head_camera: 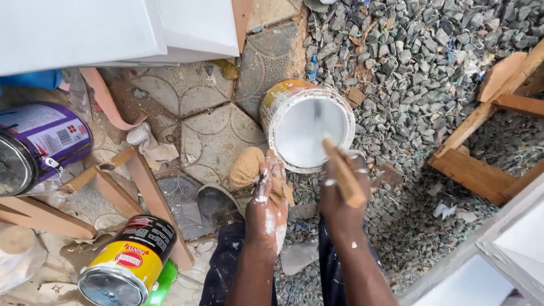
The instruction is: The person pours a clear liquid from a green jerrycan into a white paint bucket, then uses a wooden stick to stir the contents. They briefly handle a small plastic bottle and a sponge before continuing to mix the paint.
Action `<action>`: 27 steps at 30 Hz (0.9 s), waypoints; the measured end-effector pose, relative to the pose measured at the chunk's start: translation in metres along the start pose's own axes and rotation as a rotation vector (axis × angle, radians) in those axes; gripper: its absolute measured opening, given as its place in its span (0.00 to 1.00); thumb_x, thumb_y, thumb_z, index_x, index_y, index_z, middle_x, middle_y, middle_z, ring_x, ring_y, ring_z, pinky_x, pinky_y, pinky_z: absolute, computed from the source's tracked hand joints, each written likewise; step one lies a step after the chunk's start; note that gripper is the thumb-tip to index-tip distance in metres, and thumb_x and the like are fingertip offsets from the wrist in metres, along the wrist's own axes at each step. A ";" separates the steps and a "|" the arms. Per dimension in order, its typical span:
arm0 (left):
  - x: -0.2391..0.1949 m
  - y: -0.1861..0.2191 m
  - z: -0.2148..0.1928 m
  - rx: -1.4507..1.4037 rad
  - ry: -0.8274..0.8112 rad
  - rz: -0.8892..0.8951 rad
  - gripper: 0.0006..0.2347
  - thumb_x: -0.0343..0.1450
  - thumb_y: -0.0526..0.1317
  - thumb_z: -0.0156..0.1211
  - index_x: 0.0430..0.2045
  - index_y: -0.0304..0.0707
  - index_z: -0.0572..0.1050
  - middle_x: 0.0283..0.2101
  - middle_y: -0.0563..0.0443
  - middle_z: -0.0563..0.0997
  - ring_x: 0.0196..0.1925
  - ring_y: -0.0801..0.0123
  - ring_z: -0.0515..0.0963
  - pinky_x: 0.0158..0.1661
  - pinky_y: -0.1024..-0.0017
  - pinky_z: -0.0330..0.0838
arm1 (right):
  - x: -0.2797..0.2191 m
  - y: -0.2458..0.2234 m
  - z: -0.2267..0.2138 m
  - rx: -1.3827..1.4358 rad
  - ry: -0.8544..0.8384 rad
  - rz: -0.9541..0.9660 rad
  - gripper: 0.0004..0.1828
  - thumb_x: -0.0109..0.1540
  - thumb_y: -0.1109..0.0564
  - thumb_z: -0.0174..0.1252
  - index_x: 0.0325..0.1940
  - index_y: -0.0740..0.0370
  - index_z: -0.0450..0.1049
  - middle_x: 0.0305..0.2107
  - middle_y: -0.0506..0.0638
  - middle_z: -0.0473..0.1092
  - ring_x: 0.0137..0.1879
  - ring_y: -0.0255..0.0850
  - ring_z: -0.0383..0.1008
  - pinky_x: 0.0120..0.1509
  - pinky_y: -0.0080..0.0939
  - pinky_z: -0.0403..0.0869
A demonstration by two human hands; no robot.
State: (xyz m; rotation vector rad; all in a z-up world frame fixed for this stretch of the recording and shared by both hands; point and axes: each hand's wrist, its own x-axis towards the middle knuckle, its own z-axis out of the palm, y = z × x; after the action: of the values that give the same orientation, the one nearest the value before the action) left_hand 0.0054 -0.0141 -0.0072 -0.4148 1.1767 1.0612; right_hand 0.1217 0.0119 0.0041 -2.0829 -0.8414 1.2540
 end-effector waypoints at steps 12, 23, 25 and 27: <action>0.003 -0.005 -0.012 -0.039 -0.039 0.009 0.31 0.74 0.54 0.45 0.73 0.43 0.52 0.79 0.53 0.49 0.79 0.67 0.48 0.71 0.64 0.42 | 0.004 0.000 0.004 -0.453 -0.303 -0.197 0.26 0.65 0.40 0.45 0.55 0.57 0.76 0.43 0.55 0.80 0.40 0.50 0.83 0.35 0.48 0.80; 0.004 -0.009 -0.026 -0.163 -0.098 0.061 0.29 0.76 0.50 0.49 0.73 0.40 0.53 0.78 0.50 0.50 0.78 0.64 0.52 0.70 0.65 0.47 | 0.019 -0.009 0.011 -0.396 -0.295 0.020 0.24 0.68 0.45 0.44 0.59 0.57 0.76 0.44 0.59 0.77 0.46 0.44 0.74 0.46 0.44 0.60; 0.001 -0.006 -0.022 -0.166 -0.066 0.058 0.30 0.75 0.52 0.50 0.72 0.39 0.55 0.78 0.48 0.52 0.77 0.64 0.53 0.70 0.65 0.48 | 0.026 0.002 0.011 -0.190 -0.361 -0.036 0.28 0.68 0.41 0.39 0.60 0.55 0.76 0.57 0.62 0.74 0.68 0.51 0.68 0.79 0.57 0.44; -0.001 -0.001 -0.015 -0.194 0.043 -0.013 0.28 0.73 0.47 0.49 0.71 0.43 0.58 0.77 0.57 0.58 0.78 0.70 0.55 0.71 0.66 0.48 | 0.034 0.016 0.003 -0.114 -0.008 -0.535 0.16 0.69 0.58 0.55 0.57 0.72 0.75 0.42 0.62 0.77 0.40 0.44 0.81 0.40 0.33 0.82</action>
State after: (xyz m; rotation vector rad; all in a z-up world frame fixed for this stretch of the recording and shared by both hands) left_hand -0.0013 -0.0262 -0.0124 -0.5984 1.1116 1.1649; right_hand 0.1352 0.0275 -0.0269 -1.7604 -1.3862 0.9379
